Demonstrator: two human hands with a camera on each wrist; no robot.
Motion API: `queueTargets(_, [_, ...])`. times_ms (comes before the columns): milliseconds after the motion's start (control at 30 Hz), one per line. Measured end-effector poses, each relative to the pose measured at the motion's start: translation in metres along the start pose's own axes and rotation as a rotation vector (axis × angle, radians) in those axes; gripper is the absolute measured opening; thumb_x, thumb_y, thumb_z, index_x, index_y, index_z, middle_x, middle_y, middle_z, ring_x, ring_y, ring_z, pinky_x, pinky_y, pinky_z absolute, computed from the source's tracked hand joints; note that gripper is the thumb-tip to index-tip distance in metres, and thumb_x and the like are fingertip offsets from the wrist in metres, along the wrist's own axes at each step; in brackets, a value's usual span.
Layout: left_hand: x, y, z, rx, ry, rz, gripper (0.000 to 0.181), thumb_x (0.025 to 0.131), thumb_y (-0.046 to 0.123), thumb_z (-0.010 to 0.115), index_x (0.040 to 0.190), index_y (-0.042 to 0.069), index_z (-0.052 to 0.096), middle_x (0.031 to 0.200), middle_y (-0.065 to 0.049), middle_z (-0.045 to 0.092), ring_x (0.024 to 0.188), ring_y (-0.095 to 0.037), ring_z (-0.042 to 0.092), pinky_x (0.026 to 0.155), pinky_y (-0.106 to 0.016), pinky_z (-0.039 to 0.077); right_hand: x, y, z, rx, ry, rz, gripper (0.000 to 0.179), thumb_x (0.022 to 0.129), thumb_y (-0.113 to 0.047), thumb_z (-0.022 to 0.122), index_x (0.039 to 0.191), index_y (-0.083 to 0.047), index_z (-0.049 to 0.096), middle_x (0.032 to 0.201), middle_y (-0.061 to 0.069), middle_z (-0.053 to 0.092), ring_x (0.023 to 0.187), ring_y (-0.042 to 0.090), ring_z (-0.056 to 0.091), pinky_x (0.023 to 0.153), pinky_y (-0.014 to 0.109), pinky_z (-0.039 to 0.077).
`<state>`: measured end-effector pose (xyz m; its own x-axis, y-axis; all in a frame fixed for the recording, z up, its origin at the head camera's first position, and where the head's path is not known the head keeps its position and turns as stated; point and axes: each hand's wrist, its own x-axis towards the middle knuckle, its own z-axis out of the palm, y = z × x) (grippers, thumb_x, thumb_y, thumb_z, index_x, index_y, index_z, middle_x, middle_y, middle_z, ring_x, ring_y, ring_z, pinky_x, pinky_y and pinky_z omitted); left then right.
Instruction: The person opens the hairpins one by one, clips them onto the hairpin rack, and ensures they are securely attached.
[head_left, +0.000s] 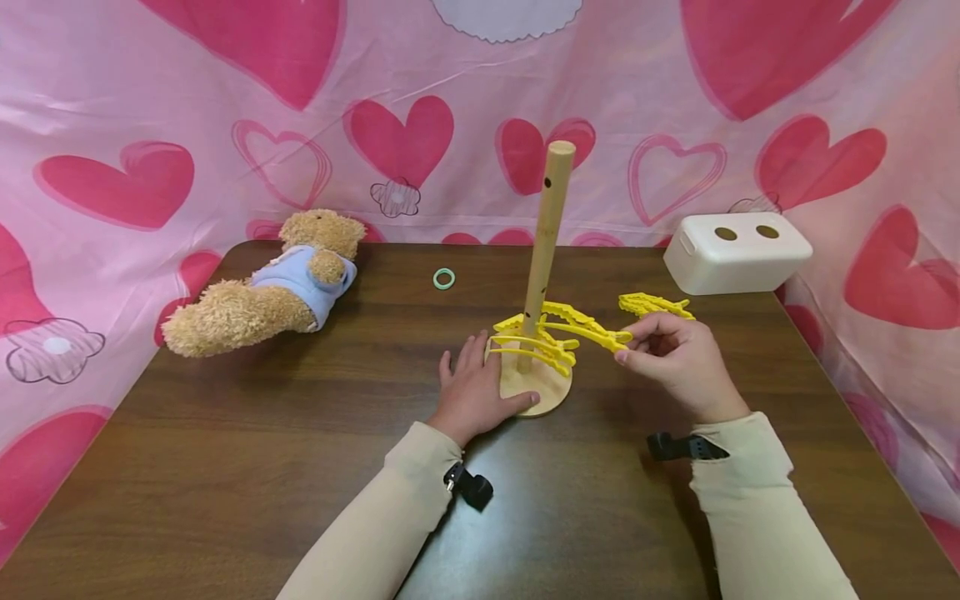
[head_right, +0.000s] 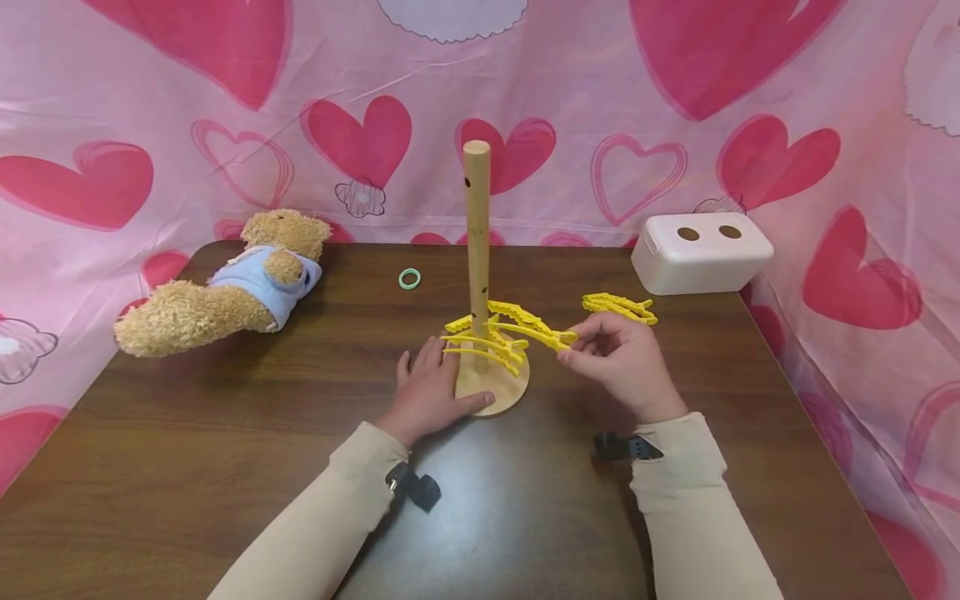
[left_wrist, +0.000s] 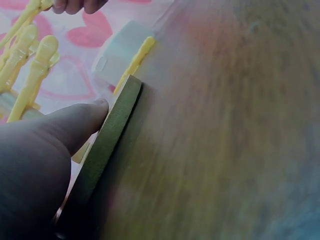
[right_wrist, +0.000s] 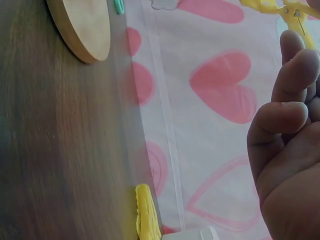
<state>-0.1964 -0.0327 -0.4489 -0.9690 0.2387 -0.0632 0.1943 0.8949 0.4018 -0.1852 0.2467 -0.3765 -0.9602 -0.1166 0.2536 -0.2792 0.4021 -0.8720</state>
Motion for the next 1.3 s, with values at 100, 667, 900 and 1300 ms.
queueTargets(100, [0.0, -0.001, -0.001, 0.009, -0.015, 0.008, 0.109, 0.077, 0.08, 0.063, 0.155, 0.008, 0.038, 0.166, -0.013, 0.017, 0.153, -0.031, 0.01, 0.118, -0.062, 0.003, 0.0, -0.002, 0.004, 0.015, -0.02, -0.001, 0.021, 0.083, -0.008, 0.083, 0.1, -0.001, 0.072, 0.082, 0.002, 0.069, 0.068, 0.02, 0.056, 0.058, 0.025, 0.052])
queueTargets(667, [0.001, -0.001, 0.0, 0.021, -0.023, 0.019, 0.114, 0.071, 0.082, 0.067, 0.155, 0.011, 0.038, 0.165, -0.011, 0.02, 0.153, -0.032, 0.011, 0.117, -0.063, 0.004, 0.0, -0.005, 0.019, 0.006, -0.044, -0.006, 0.021, 0.084, -0.013, 0.083, 0.101, -0.006, 0.072, 0.087, 0.006, 0.069, 0.071, 0.024, 0.057, 0.06, 0.027, 0.052])
queueTargets(900, [0.001, -0.002, -0.001, 0.003, -0.033, 0.017, 0.113, 0.071, 0.081, 0.068, 0.155, 0.011, 0.038, 0.166, -0.011, 0.018, 0.153, -0.032, 0.009, 0.118, -0.063, 0.002, 0.002, -0.004, 0.023, 0.027, -0.06, -0.004, 0.022, 0.083, -0.012, 0.083, 0.101, -0.005, 0.07, 0.084, 0.007, 0.067, 0.07, 0.022, 0.058, 0.06, 0.026, 0.052])
queueTargets(1300, [0.0, 0.0, 0.001, -0.003, -0.036, -0.002, 0.115, 0.071, 0.082, 0.068, 0.154, 0.009, 0.038, 0.164, -0.011, 0.021, 0.153, -0.033, 0.011, 0.118, -0.063, 0.003, -0.001, -0.008, 0.022, -0.024, -0.111, 0.066, 0.032, 0.083, -0.026, 0.085, 0.108, -0.011, 0.072, 0.091, 0.008, 0.069, 0.077, 0.027, 0.06, 0.066, 0.028, 0.055])
